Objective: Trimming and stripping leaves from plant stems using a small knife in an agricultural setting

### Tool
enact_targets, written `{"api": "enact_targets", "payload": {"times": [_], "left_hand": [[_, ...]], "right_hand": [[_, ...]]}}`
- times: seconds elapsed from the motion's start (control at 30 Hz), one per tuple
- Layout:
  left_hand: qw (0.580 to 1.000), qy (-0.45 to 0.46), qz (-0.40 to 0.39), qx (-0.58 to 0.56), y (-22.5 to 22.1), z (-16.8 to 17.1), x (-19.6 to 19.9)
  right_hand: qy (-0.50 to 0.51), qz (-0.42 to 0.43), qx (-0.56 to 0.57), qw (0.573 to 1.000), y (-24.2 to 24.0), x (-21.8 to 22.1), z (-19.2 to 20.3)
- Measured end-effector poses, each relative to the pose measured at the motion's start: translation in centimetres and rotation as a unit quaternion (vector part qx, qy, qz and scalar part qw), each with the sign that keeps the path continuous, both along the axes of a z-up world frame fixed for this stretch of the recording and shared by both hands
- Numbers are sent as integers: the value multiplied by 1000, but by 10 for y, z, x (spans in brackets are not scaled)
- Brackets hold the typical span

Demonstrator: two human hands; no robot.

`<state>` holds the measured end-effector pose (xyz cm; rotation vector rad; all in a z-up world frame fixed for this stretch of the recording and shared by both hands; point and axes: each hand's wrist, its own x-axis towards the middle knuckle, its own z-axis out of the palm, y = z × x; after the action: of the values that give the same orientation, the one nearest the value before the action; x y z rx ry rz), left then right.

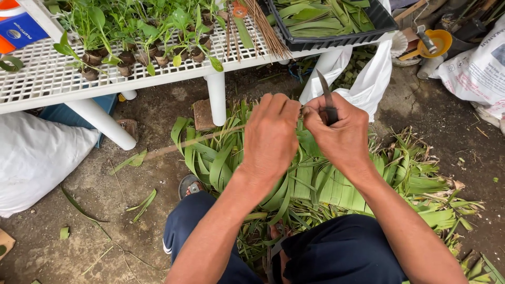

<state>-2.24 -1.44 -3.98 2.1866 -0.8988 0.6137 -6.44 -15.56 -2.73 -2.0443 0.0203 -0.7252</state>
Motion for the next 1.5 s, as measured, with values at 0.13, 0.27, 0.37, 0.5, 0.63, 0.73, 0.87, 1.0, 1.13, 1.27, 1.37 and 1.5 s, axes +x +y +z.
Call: {"api": "enact_targets", "payload": {"times": [0.13,0.27,0.37,0.5,0.63,0.73,0.87,1.0,1.13,1.27,1.37,1.5], "left_hand": [[995,36,-82,-44,26,31,5],[933,202,-247,-167,37,45,1],[851,308,-320,-280,28,38,-6],[763,351,-373,-395,15,33,-11],[739,342,-379,-439,15,25,0],[725,368,-345,-470,24,23,8],[698,365,-342,-513,36,19,15],[680,369,-357,-523,42,16,20],[708,344,-349,-508,44,20,21],[712,364,-318,-509,39,25,22],[715,364,-328,-499,35,21,22],[719,373,-333,-483,31,16,21]], "right_hand": [[64,71,87,992,-7,-15,12],[85,191,245,947,-26,-22,-11],[65,274,408,869,-34,-22,-27],[70,266,495,824,-22,-27,-10],[119,208,429,871,-20,-31,24],[207,-6,381,901,-24,-41,66],[328,-130,-177,919,-11,-60,107],[164,-22,-415,895,-51,-96,87],[173,40,-220,959,-256,-136,-107],[481,15,-462,745,-223,-161,-76],[534,29,-440,721,-167,-170,-44],[286,194,-457,819,-130,-156,-28]]}}
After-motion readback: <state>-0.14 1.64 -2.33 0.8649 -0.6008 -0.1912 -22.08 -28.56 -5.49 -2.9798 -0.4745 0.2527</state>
